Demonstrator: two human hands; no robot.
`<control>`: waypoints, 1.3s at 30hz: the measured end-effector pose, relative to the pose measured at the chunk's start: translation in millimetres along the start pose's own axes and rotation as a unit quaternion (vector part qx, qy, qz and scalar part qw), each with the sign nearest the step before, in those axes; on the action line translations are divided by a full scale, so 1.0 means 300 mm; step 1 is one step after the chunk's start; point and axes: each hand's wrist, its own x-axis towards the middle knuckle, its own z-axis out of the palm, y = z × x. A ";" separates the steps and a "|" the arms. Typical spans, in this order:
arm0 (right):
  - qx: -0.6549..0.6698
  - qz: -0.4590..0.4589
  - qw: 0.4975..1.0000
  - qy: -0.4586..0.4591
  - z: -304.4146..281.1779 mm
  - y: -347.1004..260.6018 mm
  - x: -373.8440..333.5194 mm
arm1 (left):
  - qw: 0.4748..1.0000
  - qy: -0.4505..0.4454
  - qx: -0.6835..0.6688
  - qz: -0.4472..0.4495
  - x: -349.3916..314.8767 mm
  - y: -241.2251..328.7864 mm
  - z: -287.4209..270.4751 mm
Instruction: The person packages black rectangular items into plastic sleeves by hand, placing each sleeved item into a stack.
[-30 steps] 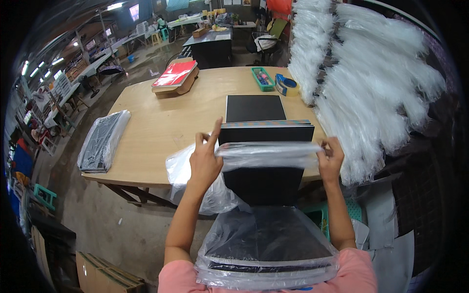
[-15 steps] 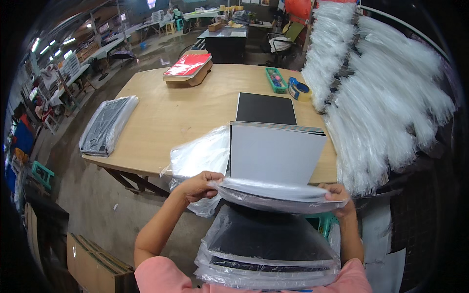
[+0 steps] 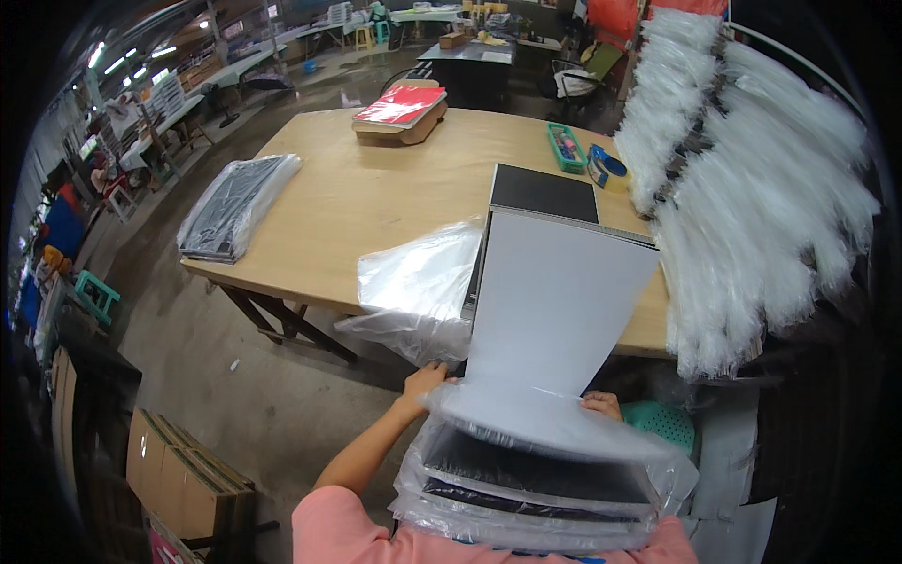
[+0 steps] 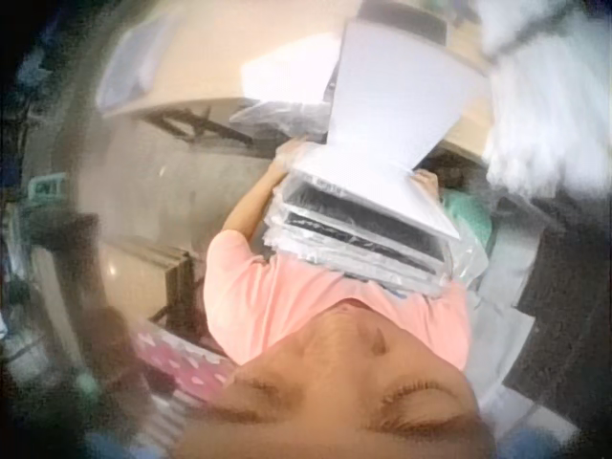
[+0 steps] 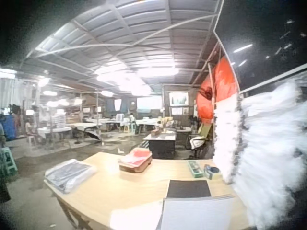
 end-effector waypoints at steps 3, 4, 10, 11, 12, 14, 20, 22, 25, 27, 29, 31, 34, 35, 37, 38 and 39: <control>-0.068 0.007 0.992 0.105 0.014 0.021 -0.017 | 0.987 -0.048 -0.059 -0.140 -0.100 0.047 -0.211; -0.113 -0.014 0.983 0.145 -0.003 0.070 0.007 | 0.974 0.006 -0.122 -0.188 -0.126 0.013 -0.257; -0.457 -0.153 0.868 0.121 -0.072 -0.039 -0.001 | 0.899 0.370 -0.210 -0.100 -0.100 -0.108 -0.350; -0.507 -0.073 0.858 -0.007 -0.081 -0.191 -0.008 | 0.906 0.337 -0.246 -0.071 -0.078 -0.109 -0.384; -0.555 -0.080 0.824 -0.077 -0.071 -0.337 -0.028 | 0.900 0.314 -0.288 -0.088 -0.061 -0.085 -0.410; -0.564 -0.043 0.794 -0.222 0.077 -0.724 -0.086 | 0.882 0.269 -0.365 -0.127 -0.034 -0.092 -0.475; -0.341 -0.449 0.761 -0.322 0.681 -1.127 0.140 | 0.808 0.366 -0.460 0.029 0.046 0.059 -0.673; -0.329 -0.477 0.755 -0.307 0.828 -1.125 0.274 | 0.795 0.347 -0.496 0.025 0.051 0.145 -0.718; -0.329 -0.423 0.768 -0.351 0.980 -1.049 0.409 | 0.815 0.349 -0.463 0.021 0.060 0.144 -0.737; -0.312 -0.318 0.849 -0.285 1.041 -1.047 0.392 | 0.824 0.358 -0.439 0.010 0.049 0.125 -0.759; -0.239 -0.377 0.869 -0.215 1.048 -1.031 0.379 | 0.813 0.359 -0.458 0.000 0.041 0.146 -0.779; -0.200 -0.408 0.874 -0.172 1.044 -1.020 0.375 | 0.833 0.322 -0.449 -0.027 0.044 0.140 -0.785; -0.144 -0.426 0.882 -0.141 1.028 -1.012 0.385 | 0.864 0.327 -0.381 -0.040 0.055 0.131 -0.789; -0.115 -0.434 0.884 -0.132 1.023 -1.013 0.385 | 0.873 0.339 -0.348 -0.040 0.059 0.127 -0.792; -0.152 -0.510 0.841 -0.101 1.027 -1.005 0.367 | 0.876 0.427 -0.184 0.125 0.112 0.081 -0.791; -0.164 -0.557 0.811 -0.075 1.040 -1.004 0.356 | 0.874 0.374 -0.270 0.153 0.125 0.070 -0.788; -0.175 -0.601 0.778 -0.048 1.047 -1.006 0.346 | 0.862 0.319 -0.355 0.171 0.140 0.061 -0.784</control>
